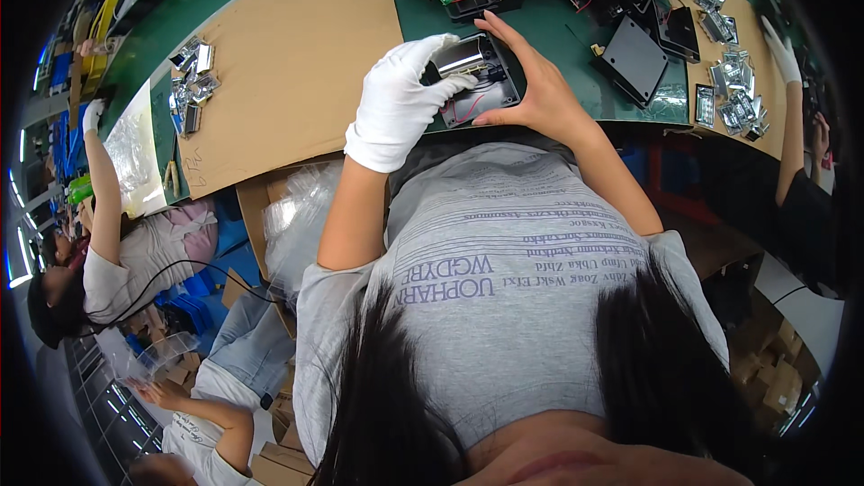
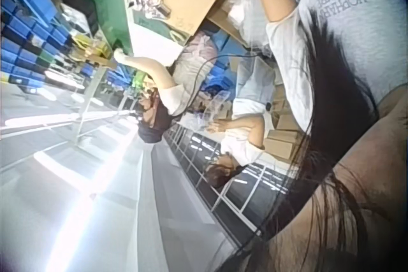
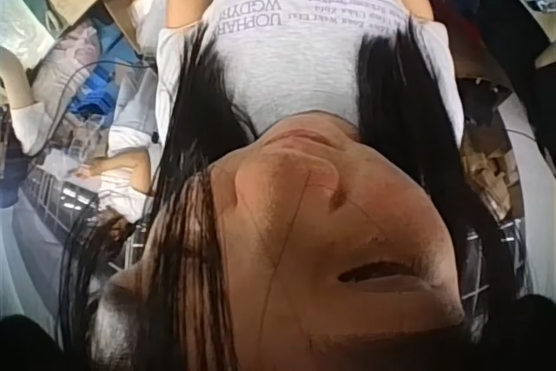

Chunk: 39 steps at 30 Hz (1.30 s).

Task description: Assembling electronic components and circuit boards into black plastic housings at a factory workbench.

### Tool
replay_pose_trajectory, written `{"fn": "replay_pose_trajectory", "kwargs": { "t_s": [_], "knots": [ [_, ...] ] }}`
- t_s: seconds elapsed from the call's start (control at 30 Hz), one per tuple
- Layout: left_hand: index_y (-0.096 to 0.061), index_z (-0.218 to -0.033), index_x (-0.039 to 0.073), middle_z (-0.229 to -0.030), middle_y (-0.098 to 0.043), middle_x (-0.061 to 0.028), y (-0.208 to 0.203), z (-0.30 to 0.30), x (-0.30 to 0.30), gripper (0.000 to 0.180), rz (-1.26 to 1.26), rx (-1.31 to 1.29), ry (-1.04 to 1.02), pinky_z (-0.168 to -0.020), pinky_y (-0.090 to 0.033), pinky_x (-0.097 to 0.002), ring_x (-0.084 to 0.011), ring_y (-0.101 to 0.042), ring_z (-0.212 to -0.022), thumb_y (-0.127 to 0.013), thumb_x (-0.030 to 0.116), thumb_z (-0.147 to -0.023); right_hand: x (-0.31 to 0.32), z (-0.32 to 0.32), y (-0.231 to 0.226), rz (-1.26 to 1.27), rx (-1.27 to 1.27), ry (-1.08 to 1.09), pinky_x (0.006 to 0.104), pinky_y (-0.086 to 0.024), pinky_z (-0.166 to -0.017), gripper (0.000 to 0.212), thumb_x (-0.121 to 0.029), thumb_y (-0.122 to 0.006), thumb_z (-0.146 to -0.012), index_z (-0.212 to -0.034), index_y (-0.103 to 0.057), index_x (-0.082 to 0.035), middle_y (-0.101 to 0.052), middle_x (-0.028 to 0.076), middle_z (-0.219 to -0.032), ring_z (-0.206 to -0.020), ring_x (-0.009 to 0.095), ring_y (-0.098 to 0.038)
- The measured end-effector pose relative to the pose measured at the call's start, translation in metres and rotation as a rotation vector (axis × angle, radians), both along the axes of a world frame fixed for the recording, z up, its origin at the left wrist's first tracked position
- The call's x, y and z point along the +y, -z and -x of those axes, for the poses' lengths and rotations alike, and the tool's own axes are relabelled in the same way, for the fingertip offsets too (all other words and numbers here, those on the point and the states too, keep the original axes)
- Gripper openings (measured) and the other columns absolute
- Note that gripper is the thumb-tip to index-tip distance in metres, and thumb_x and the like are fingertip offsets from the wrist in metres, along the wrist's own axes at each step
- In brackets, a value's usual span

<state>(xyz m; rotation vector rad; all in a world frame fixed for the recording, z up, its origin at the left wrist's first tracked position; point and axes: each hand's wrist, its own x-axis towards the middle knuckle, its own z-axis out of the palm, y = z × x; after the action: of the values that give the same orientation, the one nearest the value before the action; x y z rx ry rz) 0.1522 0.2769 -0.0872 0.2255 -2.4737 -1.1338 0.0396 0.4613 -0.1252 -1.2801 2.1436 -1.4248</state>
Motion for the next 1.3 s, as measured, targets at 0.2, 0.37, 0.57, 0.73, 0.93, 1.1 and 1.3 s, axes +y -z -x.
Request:
{"fn": "replay_pose_trajectory", "kwargs": {
  "t_s": [0.2,0.37,0.57,0.73,0.93,1.1,1.3],
  "knots": [
    [-0.072,-0.116,0.007,-0.102,-0.075,-0.0066,0.003,0.001,-0.002,0.047,-0.003,0.024,0.013,-0.079,-0.055,-0.0314,-0.0222,-0.069,-0.086,-0.088,0.014,-0.072,0.001,0.000,0.000,-0.001,0.006,0.003,0.0400,-0.043,-0.113,0.122,-0.038,-0.096,-0.056,-0.158,-0.034,-0.016,-0.053,0.005,-0.152,-0.134,0.028,-0.055],
    [-0.072,-0.117,0.003,-0.106,-0.076,-0.0082,0.001,0.002,-0.001,0.050,0.008,0.006,0.017,-0.081,-0.056,-0.0295,-0.0198,-0.070,-0.088,-0.090,0.008,-0.070,0.001,0.000,0.001,-0.005,0.017,0.006,0.0400,-0.043,-0.113,0.121,-0.038,-0.096,-0.056,-0.158,-0.034,-0.016,-0.054,0.005,-0.152,-0.134,0.028,-0.056],
    [-0.072,-0.117,0.002,-0.106,-0.077,-0.0085,-0.003,0.002,-0.001,0.051,0.003,-0.039,0.028,-0.081,-0.056,-0.0293,-0.0190,-0.070,-0.087,-0.090,0.006,-0.070,0.000,0.000,0.001,0.001,0.025,0.009,0.0400,-0.043,-0.112,0.120,-0.038,-0.096,-0.056,-0.158,-0.035,-0.015,-0.054,0.005,-0.151,-0.132,0.029,-0.057],
    [-0.072,-0.117,0.002,-0.105,-0.076,-0.0086,-0.005,0.001,-0.001,0.050,0.001,-0.074,0.023,-0.080,-0.056,-0.0292,-0.0191,-0.070,-0.085,-0.089,0.006,-0.070,0.001,0.000,0.001,0.002,0.024,0.008,0.0398,-0.044,-0.111,0.120,-0.036,-0.096,-0.057,-0.158,-0.035,-0.015,-0.056,0.004,-0.149,-0.130,0.028,-0.058],
    [-0.072,-0.117,0.002,-0.102,-0.076,-0.0087,0.004,0.001,0.000,0.050,0.150,0.009,-0.003,-0.079,-0.056,-0.0293,-0.0199,-0.070,-0.085,-0.090,0.007,-0.070,0.000,-0.002,-0.006,-0.031,-0.041,0.018,0.0393,-0.041,-0.115,0.123,-0.026,-0.097,-0.053,-0.158,-0.034,-0.013,-0.055,0.006,-0.150,-0.133,0.026,-0.055],
    [-0.072,-0.115,0.009,-0.095,-0.075,-0.0064,0.005,0.000,0.002,0.045,0.087,0.076,-0.043,-0.072,-0.055,-0.0332,-0.0230,-0.067,-0.077,-0.086,0.016,-0.074,0.001,-0.001,-0.005,-0.037,-0.041,0.015,0.0387,-0.041,-0.115,0.122,-0.025,-0.097,-0.053,-0.158,-0.035,-0.014,-0.056,0.006,-0.149,-0.133,0.026,-0.055],
    [-0.073,-0.114,0.008,-0.089,-0.075,-0.0066,-0.015,0.004,0.002,0.044,0.213,-0.076,0.006,-0.071,-0.053,-0.0322,-0.0234,-0.067,-0.078,-0.086,0.017,-0.073,0.001,-0.001,0.001,-0.004,0.027,0.030,0.0387,-0.046,-0.107,0.119,-0.034,-0.096,-0.056,-0.157,-0.037,-0.017,-0.060,0.004,-0.145,-0.127,0.028,-0.060]
  ]
}}
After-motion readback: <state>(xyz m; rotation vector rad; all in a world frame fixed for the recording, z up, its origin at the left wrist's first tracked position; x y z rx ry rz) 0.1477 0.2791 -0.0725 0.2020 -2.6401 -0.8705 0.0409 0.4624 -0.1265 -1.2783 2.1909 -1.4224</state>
